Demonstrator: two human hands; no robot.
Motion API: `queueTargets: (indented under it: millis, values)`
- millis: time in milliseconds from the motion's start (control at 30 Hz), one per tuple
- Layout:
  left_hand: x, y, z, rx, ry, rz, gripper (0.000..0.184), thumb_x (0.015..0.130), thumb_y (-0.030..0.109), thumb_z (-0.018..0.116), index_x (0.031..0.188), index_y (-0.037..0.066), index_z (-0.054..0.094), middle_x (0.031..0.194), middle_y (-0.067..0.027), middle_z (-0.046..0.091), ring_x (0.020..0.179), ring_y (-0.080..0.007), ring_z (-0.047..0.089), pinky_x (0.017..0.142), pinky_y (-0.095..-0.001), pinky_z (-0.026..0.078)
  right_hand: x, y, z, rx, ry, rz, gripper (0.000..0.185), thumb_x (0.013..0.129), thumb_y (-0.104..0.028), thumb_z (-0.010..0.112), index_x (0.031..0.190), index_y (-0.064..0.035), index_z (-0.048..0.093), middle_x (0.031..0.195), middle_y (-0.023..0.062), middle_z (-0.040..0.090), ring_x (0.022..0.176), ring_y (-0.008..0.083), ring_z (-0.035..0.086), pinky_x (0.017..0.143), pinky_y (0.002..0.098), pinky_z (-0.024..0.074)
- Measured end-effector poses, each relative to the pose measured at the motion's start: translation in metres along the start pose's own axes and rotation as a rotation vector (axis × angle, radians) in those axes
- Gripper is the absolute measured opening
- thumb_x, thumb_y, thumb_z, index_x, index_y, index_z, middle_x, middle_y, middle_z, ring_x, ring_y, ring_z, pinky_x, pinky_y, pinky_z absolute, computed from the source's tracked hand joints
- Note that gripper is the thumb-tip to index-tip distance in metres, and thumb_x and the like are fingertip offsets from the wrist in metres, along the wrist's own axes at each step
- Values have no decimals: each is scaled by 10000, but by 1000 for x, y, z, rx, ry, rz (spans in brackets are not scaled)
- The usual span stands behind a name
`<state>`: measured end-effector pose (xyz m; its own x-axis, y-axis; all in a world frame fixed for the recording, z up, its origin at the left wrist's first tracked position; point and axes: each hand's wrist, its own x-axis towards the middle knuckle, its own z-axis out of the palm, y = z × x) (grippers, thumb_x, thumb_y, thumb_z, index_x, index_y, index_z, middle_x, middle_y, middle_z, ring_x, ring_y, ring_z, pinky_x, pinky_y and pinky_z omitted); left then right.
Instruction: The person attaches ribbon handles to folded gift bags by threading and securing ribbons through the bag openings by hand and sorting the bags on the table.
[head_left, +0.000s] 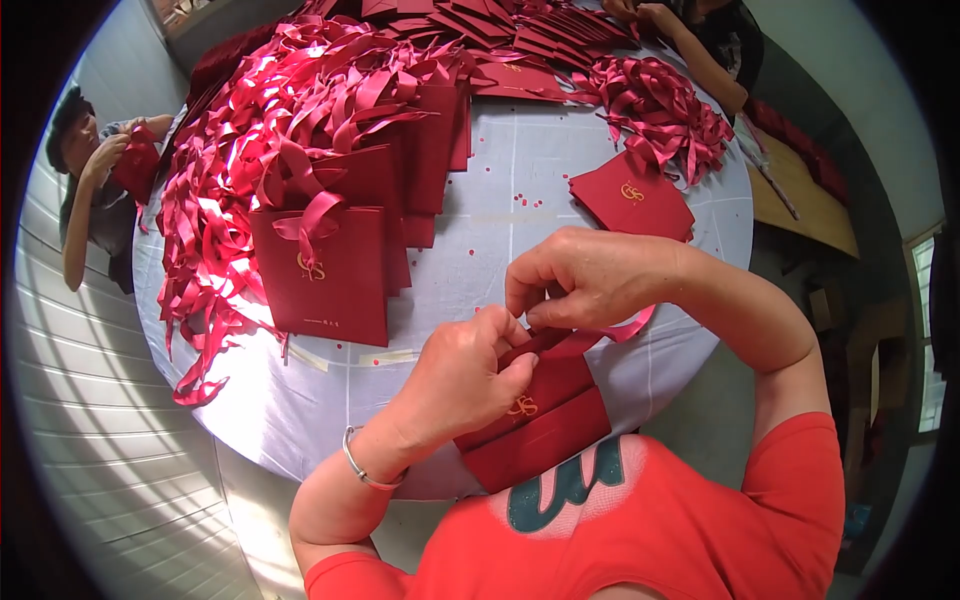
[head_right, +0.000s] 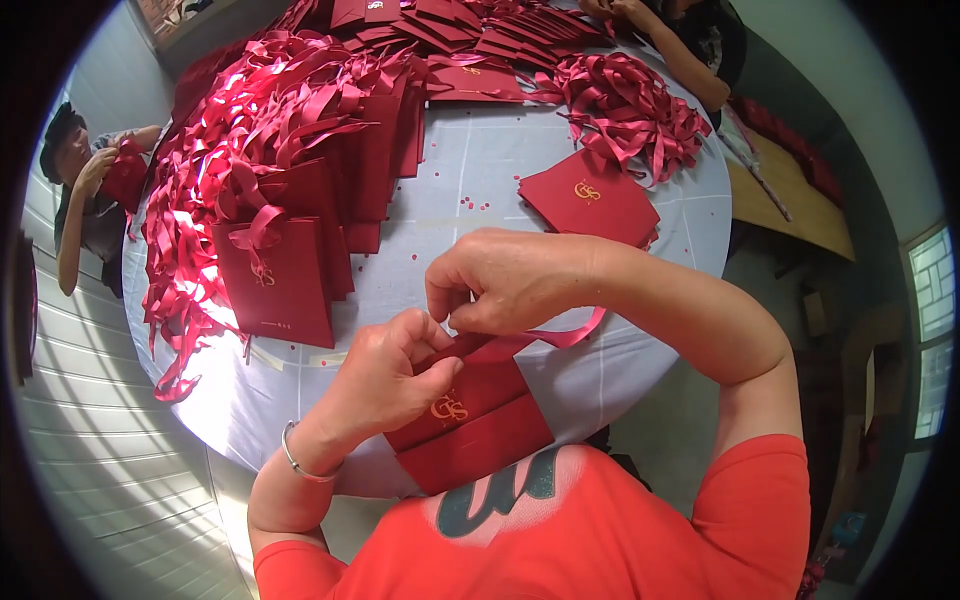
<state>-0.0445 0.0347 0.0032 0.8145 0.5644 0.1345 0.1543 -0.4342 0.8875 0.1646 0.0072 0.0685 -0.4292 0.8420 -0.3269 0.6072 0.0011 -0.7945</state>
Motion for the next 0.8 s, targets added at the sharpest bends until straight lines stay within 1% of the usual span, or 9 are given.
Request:
queueTargets:
  millis: [67, 133, 267, 367, 567, 667, 700, 767, 800]
  values:
    - [0, 1, 1, -11, -9, -2, 203, 820, 36, 731, 906, -1, 551, 580, -68, 599, 517, -91, 532, 506, -279, 436, 0, 2, 0, 4, -34, -13, 194, 855, -45, 577, 1002, 35, 674, 797, 132, 701, 673, 188, 674, 621, 321, 515]
    - [-1, 2, 2, 7, -9, 47, 209, 826, 45, 735, 917, 6, 550, 590, -79, 601, 496, -119, 537, 497, -282, 429, 3, -5, -4, 90, -238, 251, 214, 868, -57, 578, 1038, 40, 663, 813, 119, 697, 644, 171, 671, 603, 319, 511]
    - [-4, 6, 6, 99, 6, 122, 218, 829, 56, 743, 927, 12, 553, 618, -99, 623, 515, -173, 603, 506, -284, 453, 15, 8, -9, 184, -351, 254, 230, 864, -61, 593, 1068, 26, 654, 784, 67, 673, 588, 128, 628, 551, 287, 468]
    - [-9, 15, 6, 111, -13, 148, 226, 822, 56, 750, 948, 23, 566, 668, -120, 653, 583, -241, 672, 536, -298, 494, 25, 20, -12, 405, -562, 290, 263, 830, -64, 653, 1087, -13, 658, 742, -18, 609, 543, 63, 486, 509, 220, 349]
    - [-11, 15, 7, 195, -8, 203, 226, 845, 133, 713, 972, 56, 542, 709, -130, 663, 629, -346, 659, 532, -428, 505, 28, 22, -5, 445, -489, 357, 356, 755, -44, 715, 1099, -5, 632, 777, -18, 661, 571, 52, 505, 487, 215, 336]
    - [-7, 11, 5, 97, -36, 134, 222, 839, 129, 715, 967, 53, 550, 725, -135, 668, 651, -349, 666, 561, -422, 517, 27, 39, 7, 547, -326, 411, 403, 717, -44, 757, 1091, 1, 614, 732, -12, 639, 570, 66, 503, 491, 229, 353]
    - [-6, 10, 6, 95, -35, 133, 222, 839, 129, 715, 967, 53, 550, 725, -135, 668, 651, -349, 666, 561, -422, 517, 26, 37, 7, 546, -328, 414, 403, 717, -44, 757, 1091, 1, 614, 732, -12, 639, 570, 66, 503, 491, 229, 353]
    - [-4, 10, 7, 45, -40, 147, 207, 825, 16, 735, 948, 13, 569, 649, -85, 616, 564, -111, 607, 543, -248, 464, 23, 31, 6, 481, -13, 432, 422, 694, -39, 775, 1075, 2, 598, 718, 13, 638, 571, 88, 519, 493, 247, 372]
    - [-5, 11, 7, 48, -44, 147, 207, 825, 16, 735, 948, 13, 569, 649, -85, 616, 564, -111, 607, 543, -248, 464, 26, 40, 4, 547, 55, 395, 417, 710, -51, 772, 1078, 3, 582, 722, 39, 648, 576, 104, 550, 502, 260, 406]
